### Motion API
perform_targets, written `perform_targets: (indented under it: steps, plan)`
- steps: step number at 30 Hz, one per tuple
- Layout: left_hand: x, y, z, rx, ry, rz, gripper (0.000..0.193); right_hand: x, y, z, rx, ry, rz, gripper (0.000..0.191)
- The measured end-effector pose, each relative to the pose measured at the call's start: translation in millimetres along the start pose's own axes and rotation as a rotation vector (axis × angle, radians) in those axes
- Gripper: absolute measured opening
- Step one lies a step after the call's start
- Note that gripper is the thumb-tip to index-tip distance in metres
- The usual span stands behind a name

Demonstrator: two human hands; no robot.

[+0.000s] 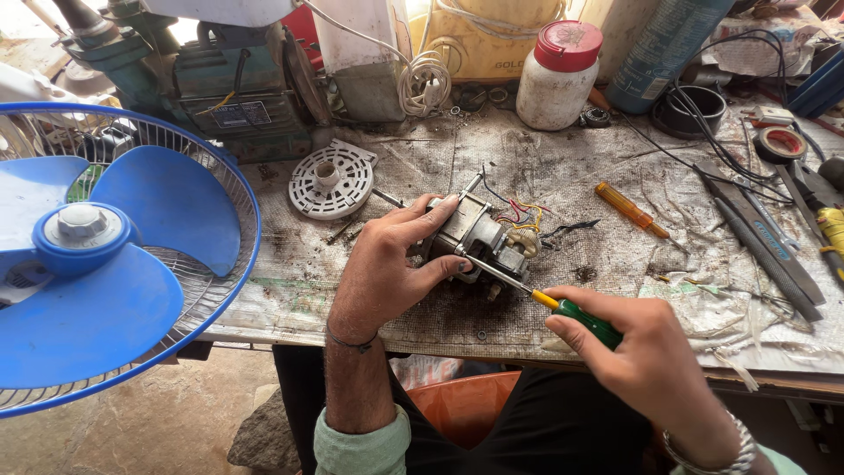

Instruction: The person repairs an electric fan motor at a cluttered workbench. They hold the motor housing with one hand and use a screwdriver to loosen and tighten screws on the motor, repositioning the motor and adjusting wires between screwing actions.

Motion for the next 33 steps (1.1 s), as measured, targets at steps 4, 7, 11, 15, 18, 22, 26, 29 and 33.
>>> perform_targets:
  steps: [4, 7, 11, 15, 18, 22, 26, 29, 33]
  plan:
    - [5, 0, -7, -0.130, 0.069, -0.039, 0.071, 16, -11, 33, 0.403, 0.133, -0.258, 0.034]
    - [1, 0, -4, -0.084, 0.058, -0.033, 0.070, 12, -4, 21, 0.205, 0.185, -0.156, 0.032]
    - [2, 0, -3, -0.062, 0.046, -0.030, 0.070, 10, -2, 13, 0.124, 0.256, -0.087, 0.031]
    - [3, 0, -4, -0.083, 0.038, -0.022, 0.068, 8, -5, 10, 0.110, 0.084, -0.097, 0.032]
    - [2, 0, -5, -0.106, 0.060, -0.028, 0.068, 18, -11, 32, 0.415, 0.168, -0.239, 0.032]
    - [2, 0, 0, -0.053, 0.021, -0.024, 0.068, 21, -19, 41, 0.481, -0.029, -0.349, 0.034]
    - [1, 0, -2, -0.070, 0.030, -0.027, 0.068, 23, -21, 42, 0.546, 0.106, -0.335, 0.032]
    - [3, 0, -6, -0.104, 0.032, -0.037, 0.069, 14, -9, 20, 0.262, 0.180, -0.170, 0.033]
    - [4, -1, -6, -0.079, 0.024, -0.024, 0.070, 8, -5, 6, 0.072, 0.319, -0.061, 0.032]
Point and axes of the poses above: each hand's wrist, its own y-axis towards the middle knuckle, its own x-axis out of the back of the hand, z = x × y, the point moved 7 cm from there along y, towards the middle knuckle, and after that the axes turned 6 degrees about -z, right-handed, at the moved point
